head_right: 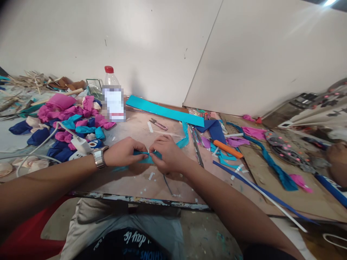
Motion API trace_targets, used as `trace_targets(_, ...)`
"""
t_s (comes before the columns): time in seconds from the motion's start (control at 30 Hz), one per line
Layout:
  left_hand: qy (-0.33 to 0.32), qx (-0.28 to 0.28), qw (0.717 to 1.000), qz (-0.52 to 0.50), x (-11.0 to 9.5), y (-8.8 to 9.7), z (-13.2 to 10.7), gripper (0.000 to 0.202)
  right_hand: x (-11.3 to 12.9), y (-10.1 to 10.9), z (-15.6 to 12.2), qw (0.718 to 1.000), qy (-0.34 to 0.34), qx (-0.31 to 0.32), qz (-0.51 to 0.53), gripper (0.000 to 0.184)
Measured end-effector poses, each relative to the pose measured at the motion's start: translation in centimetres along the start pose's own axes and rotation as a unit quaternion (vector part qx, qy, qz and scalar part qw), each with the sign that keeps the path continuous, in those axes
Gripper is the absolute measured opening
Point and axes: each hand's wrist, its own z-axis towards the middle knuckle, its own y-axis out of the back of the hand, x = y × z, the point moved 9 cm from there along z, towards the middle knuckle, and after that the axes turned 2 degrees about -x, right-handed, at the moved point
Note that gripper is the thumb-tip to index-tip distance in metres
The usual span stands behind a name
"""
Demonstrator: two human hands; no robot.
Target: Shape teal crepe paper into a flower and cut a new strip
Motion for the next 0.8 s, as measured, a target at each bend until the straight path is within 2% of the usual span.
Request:
trace_targets(0.2, -0.009, 0.016, 1.000, -0.007, -0.25, -0.10, 0.13, 0.031, -0.29, 0.10, -0.04, 1.000, -0.002, 0.004, -0.006, 0.004)
trace_targets(0.47, 0.016, 0.036, 0.998, -0.049, 0.45, -0.65, 0.14, 0.033, -0.47, 0.01, 0.01, 1.000, -0.006, 0.006, -0.006, 0.008)
trace_targets(0.57, 0.028, 0.045, 0.998, -0.038, 0.68, -0.74, 0.10, 0.032, -0.49, 0.12, 0.06, 1.000, -0.007, 0.002, -0.009, 0.008)
trace_targets(0.8, 0.011, 0.052, 0.998, -0.022, 0.11, -0.71, 0.17, 0.035, -0.28, -0.01, 0.02, 1.000, -0.012, 0.019, 0.022, 0.007)
